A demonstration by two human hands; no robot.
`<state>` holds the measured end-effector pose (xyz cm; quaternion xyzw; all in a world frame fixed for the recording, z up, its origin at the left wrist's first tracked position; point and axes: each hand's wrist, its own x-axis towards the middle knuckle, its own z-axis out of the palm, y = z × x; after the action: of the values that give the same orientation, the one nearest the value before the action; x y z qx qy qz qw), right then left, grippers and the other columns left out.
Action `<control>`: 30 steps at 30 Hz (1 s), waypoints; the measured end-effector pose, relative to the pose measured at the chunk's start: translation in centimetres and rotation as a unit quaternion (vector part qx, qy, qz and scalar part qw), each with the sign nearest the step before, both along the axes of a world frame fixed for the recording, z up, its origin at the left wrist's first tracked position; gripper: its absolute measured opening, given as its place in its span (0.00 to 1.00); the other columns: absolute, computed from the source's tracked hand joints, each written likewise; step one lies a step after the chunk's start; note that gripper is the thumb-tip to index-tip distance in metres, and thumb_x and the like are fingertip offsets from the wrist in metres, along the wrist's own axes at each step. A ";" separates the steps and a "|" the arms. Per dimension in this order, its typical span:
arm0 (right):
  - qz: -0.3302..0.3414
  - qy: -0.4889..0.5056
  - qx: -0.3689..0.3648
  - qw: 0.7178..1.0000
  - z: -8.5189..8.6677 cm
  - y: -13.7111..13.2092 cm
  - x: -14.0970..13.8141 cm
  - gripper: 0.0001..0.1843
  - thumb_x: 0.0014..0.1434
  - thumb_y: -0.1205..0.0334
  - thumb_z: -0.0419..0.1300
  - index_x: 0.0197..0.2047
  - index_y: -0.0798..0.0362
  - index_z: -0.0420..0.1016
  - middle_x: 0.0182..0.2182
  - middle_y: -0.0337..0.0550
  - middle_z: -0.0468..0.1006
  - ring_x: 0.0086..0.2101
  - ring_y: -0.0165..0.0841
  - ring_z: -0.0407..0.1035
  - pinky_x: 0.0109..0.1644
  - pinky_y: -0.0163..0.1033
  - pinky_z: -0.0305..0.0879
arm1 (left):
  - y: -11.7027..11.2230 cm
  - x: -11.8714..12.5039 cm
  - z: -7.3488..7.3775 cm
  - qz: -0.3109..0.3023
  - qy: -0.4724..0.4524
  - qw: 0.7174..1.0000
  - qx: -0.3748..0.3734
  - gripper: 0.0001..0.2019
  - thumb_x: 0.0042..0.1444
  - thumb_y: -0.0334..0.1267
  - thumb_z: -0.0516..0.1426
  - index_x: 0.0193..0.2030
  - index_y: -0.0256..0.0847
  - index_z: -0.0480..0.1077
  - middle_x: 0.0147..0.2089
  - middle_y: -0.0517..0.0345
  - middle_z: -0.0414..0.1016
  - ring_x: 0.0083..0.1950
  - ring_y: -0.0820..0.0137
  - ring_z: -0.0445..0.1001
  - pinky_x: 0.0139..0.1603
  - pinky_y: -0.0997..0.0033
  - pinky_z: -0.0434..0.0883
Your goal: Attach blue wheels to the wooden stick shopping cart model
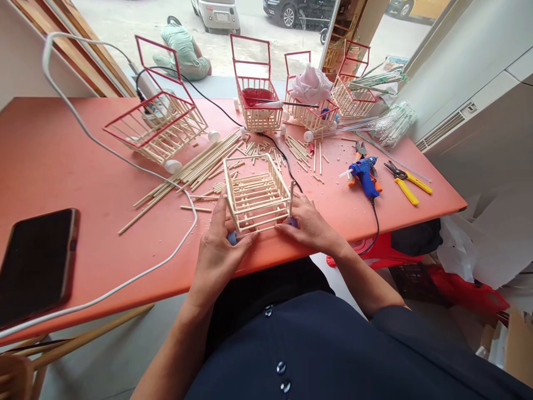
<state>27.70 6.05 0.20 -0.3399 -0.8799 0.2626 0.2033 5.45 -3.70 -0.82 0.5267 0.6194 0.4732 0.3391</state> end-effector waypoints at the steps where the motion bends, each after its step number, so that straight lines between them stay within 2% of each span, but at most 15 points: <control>1: 0.000 -0.001 -0.001 1.000 0.0 0.0 0.0 0.12 0.70 0.55 0.68 0.52 0.50 0.87 0.74 0.52 0.74 0.73 0.56 0.64 0.82 0.68 0.56 | 0.0 0.0 0.0 0.000 0.003 1.000 -0.001 0.45 0.61 0.51 0.68 0.81 0.43 0.58 0.55 0.47 0.87 0.56 0.54 0.87 0.58 0.56 0.84; 8: 0.005 0.005 0.000 1.000 0.1 -0.1 0.1 0.10 0.71 0.56 0.66 0.49 0.50 0.87 0.73 0.53 0.75 0.71 0.55 0.66 0.81 0.68 0.57 | 0.0 0.0 0.0 0.002 -0.017 1.000 0.004 0.45 0.60 0.50 0.69 0.80 0.42 0.59 0.56 0.46 0.88 0.55 0.55 0.88 0.57 0.57 0.85; 15: 0.008 0.005 0.007 1.000 -0.1 0.0 -0.1 0.10 0.71 0.55 0.66 0.49 0.49 0.86 0.65 0.55 0.81 0.70 0.56 0.66 0.81 0.70 0.57 | -0.1 0.1 0.1 0.005 -0.006 1.000 -0.002 0.45 0.60 0.51 0.68 0.81 0.41 0.59 0.56 0.47 0.88 0.53 0.57 0.88 0.56 0.58 0.84; 23: 0.013 0.010 0.006 1.000 0.0 -0.1 0.0 0.12 0.70 0.57 0.65 0.52 0.50 0.85 0.67 0.56 0.79 0.71 0.57 0.65 0.81 0.70 0.57 | 0.0 0.1 0.1 0.006 -0.022 1.000 -0.002 0.46 0.59 0.49 0.69 0.80 0.40 0.60 0.56 0.46 0.88 0.54 0.56 0.88 0.58 0.56 0.84; 30: 0.006 0.009 0.004 1.000 -0.1 -0.1 0.0 0.11 0.71 0.55 0.65 0.51 0.50 0.86 0.64 0.55 0.81 0.69 0.56 0.66 0.80 0.69 0.59 | -0.1 0.1 0.1 0.001 -0.024 1.000 -0.006 0.44 0.60 0.49 0.68 0.80 0.40 0.60 0.56 0.47 0.88 0.55 0.56 0.88 0.59 0.55 0.84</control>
<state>27.66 5.94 0.12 -0.3316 -0.8811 0.2630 0.2109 5.56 -3.75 -0.76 0.5127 0.6144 0.4823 0.3564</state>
